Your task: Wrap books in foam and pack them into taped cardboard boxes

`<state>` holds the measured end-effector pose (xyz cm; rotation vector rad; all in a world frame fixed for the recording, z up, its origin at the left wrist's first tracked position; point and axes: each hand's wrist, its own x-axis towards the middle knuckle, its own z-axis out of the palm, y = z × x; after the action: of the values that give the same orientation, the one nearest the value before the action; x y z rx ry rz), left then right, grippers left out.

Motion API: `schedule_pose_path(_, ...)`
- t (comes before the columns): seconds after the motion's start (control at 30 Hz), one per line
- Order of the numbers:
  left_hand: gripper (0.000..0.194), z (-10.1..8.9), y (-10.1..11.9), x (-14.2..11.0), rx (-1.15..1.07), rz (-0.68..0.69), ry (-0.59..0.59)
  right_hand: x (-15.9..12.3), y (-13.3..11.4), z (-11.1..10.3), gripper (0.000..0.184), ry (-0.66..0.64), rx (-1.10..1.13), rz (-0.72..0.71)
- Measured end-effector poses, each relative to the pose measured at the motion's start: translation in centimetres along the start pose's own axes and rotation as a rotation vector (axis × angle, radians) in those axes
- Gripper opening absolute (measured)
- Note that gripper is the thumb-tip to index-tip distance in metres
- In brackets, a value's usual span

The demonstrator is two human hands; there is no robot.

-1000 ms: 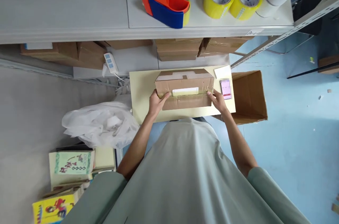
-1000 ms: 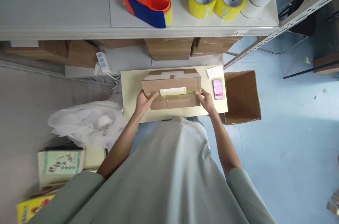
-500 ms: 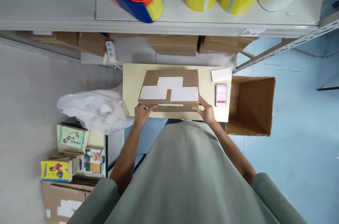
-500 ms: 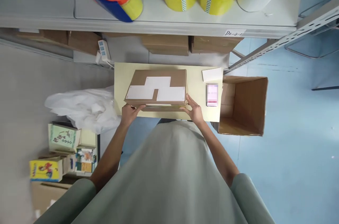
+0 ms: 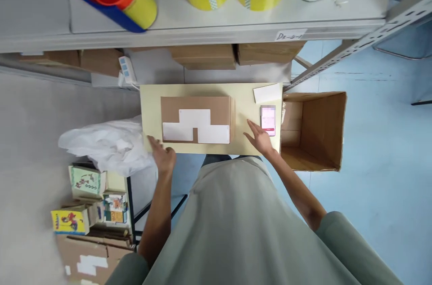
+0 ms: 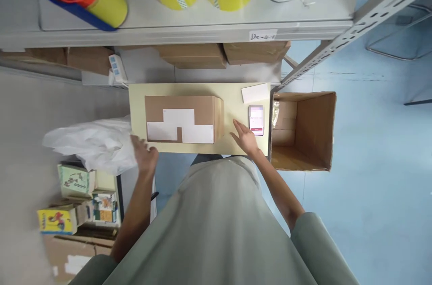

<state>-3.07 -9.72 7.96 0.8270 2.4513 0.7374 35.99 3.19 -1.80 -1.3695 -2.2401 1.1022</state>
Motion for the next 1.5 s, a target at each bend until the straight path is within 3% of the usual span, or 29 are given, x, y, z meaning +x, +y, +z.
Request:
schedule_pose_path(0.07, 0.102, -0.5, 2.7, 0.4, 0.031, 0.074, 0.162, 1.1, 2.0, -2.6, 0.057, 0.137, 0.007, 0.089)
schedule_pose_path(0.13, 0.086, 0.6, 6.8, 0.4, -0.012, 0.236, 0.204, 2.8, 4.3, -5.0, 0.055, 0.265, 0.013, 0.165)
schedule_pose_path(0.2, 0.069, 3.7, 11.3, -0.1, -0.125, 0.371, 0.052, 5.1, 6.9, -6.9, 0.052, 0.362, 0.016, 0.221)
schedule_pose_path(0.27, 0.064, 8.9, 15.4, -0.9, -0.239, 0.418, -0.192, 7.6, 9.3, -7.9, 0.049, 0.424, 0.009, 0.274)
schedule_pose_path(0.33, 0.06, 15.4, 18.2, -1.4, -0.34, 0.394, -0.444, 9.9, 11.2, -8.2, 0.045, 0.443, -0.009, 0.352)
schedule_pose_path(0.43, 0.059, 25.2, 20.2, -0.7, -0.352, 0.21, -0.697, 12.3, 12.8, -7.7, 0.037, 0.396, -0.007, 0.446)
schedule_pose_path(0.5, 0.064, 30.0, 20.6, 0.4, -0.278, 0.052, -0.663, 12.8, 13.1, -7.1, 0.033, 0.359, 0.018, 0.467)
schedule_pose_path(0.6, 0.072, 33.6, 20.5, 1.9, -0.254, -0.059, -0.571, 12.7, 12.9, -6.4, 0.032, 0.335, 0.036, 0.484)
schedule_pose_path(0.9, 0.089, 35.7, 18.8, 2.5, -0.244, 0.078, -0.54, 11.1, 12.1, -4.9, 0.04, 0.372, 0.132, 0.519)
schedule_pose_path(1.1, 0.081, 35.3, 18.7, 1.7, -0.147, 0.214, -0.517, 10.9, 11.7, -4.2, 0.048, 0.411, 0.109, 0.49)
schedule_pose_path(1.2, 0.076, 34.8, 19.3, 1.1, -0.121, 0.199, -0.479, 10.9, 11.8, -4.1, 0.05, 0.404, 0.106, 0.492)
schedule_pose_path(1.33, 0.062, 34.1, 20.7, 0.9, -0.177, 0.087, -0.374, 11.0, 12.2, -4.3, 0.053, 0.366, 0.148, 0.489)
schedule_pose_path(1.5, 0.021, 33.2, 22.2, 1.7, -0.246, 0.019, -0.265, 10.8, 12.1, -5.2, 0.056, 0.303, 0.127, 0.476)
